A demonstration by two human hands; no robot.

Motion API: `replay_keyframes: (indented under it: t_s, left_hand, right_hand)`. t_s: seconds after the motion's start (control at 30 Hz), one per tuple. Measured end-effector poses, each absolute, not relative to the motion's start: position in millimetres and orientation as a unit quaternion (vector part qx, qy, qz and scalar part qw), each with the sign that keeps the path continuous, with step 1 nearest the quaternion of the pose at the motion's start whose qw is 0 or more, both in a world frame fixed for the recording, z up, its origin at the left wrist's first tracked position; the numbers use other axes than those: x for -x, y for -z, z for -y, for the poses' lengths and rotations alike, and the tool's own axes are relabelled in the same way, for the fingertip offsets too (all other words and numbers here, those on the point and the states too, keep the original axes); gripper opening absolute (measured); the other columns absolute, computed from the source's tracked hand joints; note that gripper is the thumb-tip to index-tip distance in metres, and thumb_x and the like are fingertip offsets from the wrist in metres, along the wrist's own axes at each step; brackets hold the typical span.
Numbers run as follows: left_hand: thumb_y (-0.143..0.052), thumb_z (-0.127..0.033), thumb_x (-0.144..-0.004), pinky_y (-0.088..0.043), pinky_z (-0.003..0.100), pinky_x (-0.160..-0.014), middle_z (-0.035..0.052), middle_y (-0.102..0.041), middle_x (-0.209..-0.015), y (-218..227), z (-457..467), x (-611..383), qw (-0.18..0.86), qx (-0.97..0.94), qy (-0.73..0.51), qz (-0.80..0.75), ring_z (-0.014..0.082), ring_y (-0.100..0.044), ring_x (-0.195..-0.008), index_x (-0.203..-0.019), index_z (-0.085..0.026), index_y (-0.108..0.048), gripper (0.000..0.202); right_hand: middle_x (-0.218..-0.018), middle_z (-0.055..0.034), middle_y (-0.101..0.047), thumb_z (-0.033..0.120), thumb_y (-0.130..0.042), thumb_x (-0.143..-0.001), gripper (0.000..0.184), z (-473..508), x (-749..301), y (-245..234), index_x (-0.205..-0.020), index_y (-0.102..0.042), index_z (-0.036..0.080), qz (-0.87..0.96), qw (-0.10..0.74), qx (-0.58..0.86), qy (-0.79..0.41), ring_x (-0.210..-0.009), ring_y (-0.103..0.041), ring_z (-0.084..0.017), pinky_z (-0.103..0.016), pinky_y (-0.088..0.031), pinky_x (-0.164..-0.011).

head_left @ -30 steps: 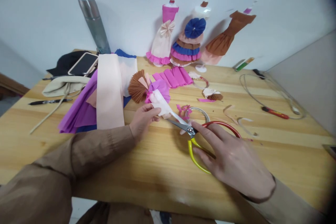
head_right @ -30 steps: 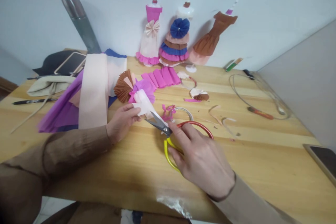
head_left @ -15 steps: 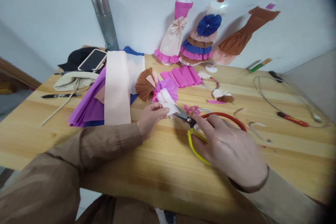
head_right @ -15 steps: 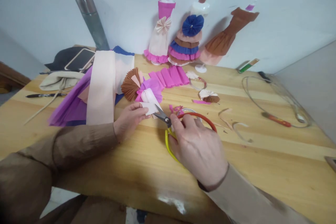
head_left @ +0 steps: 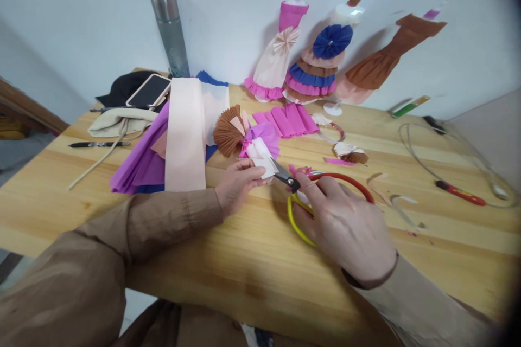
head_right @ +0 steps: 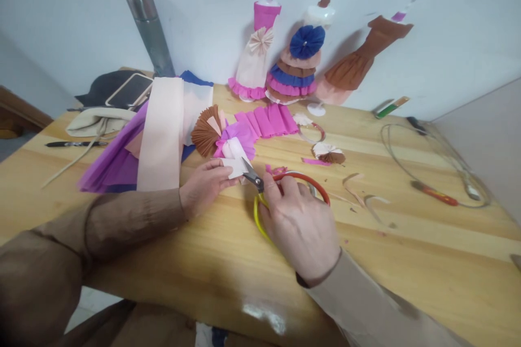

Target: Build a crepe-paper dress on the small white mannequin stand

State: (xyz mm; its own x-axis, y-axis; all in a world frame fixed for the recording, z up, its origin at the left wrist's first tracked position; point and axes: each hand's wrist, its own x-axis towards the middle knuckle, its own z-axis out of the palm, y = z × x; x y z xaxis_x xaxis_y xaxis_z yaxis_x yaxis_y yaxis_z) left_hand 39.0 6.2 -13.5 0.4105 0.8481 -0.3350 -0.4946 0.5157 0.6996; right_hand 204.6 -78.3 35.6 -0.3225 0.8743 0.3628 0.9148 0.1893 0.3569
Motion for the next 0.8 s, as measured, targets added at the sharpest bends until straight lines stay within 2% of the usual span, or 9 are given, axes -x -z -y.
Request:
replay_keyframes:
  t_s: [0.23,0.43,0.6,0.8]
  left_hand:
    - [-0.078,-0.014,-0.061,-0.052,0.032,-0.083,0.0046,-0.069,-0.077,9.0,-6.3,-38.7,0.806,-0.24,-0.422,-0.339,0.0141,-0.066,-0.076,-0.07,-0.01,-0.063,0.018]
    - [-0.08,-0.015,-0.06,-0.052,0.034,-0.086,0.005,-0.07,-0.08,6.1,-5.5,-38.6,0.811,-0.233,-0.419,-0.335,0.0149,-0.067,-0.077,-0.071,-0.011,-0.064,0.02]
    - [-0.082,-0.017,-0.056,-0.052,0.035,-0.085,0.0048,-0.071,-0.079,5.5,-4.8,-38.5,0.817,-0.223,-0.42,-0.327,0.0162,-0.067,-0.079,-0.069,-0.011,-0.064,0.023]
    - [-0.081,-0.016,-0.06,-0.05,0.037,-0.09,0.0043,-0.07,-0.08,9.1,-5.2,-38.2,0.82,-0.228,-0.412,-0.325,0.0159,-0.067,-0.08,-0.071,-0.011,-0.064,0.021]
  right_hand:
    - [-0.073,-0.0078,-0.061,0.025,-0.056,-0.085,0.04,79.7,-202.8,-35.9,-0.121,-0.071,0.015,0.77,0.025,0.58,0.266,-0.062,-0.056,-0.021,-0.03,-0.022,-0.053]
    - [-0.072,-0.0066,-0.061,0.025,-0.056,-0.086,0.04,78.0,-204.5,-31.7,-0.123,-0.069,0.015,0.769,0.035,0.571,0.284,-0.06,-0.054,-0.02,-0.03,-0.021,-0.052]
    - [-0.07,-0.0047,-0.059,0.024,-0.057,-0.085,0.038,81.0,-205.1,-32.1,-0.119,-0.071,0.016,0.768,0.055,0.561,0.306,-0.059,-0.052,-0.019,-0.03,-0.023,-0.052]
    - [-0.07,-0.005,-0.06,0.025,-0.059,-0.083,0.034,84.1,-205.2,-34.1,-0.113,-0.074,0.017,0.767,0.05,0.565,0.3,-0.061,-0.054,-0.02,-0.03,-0.024,-0.054]
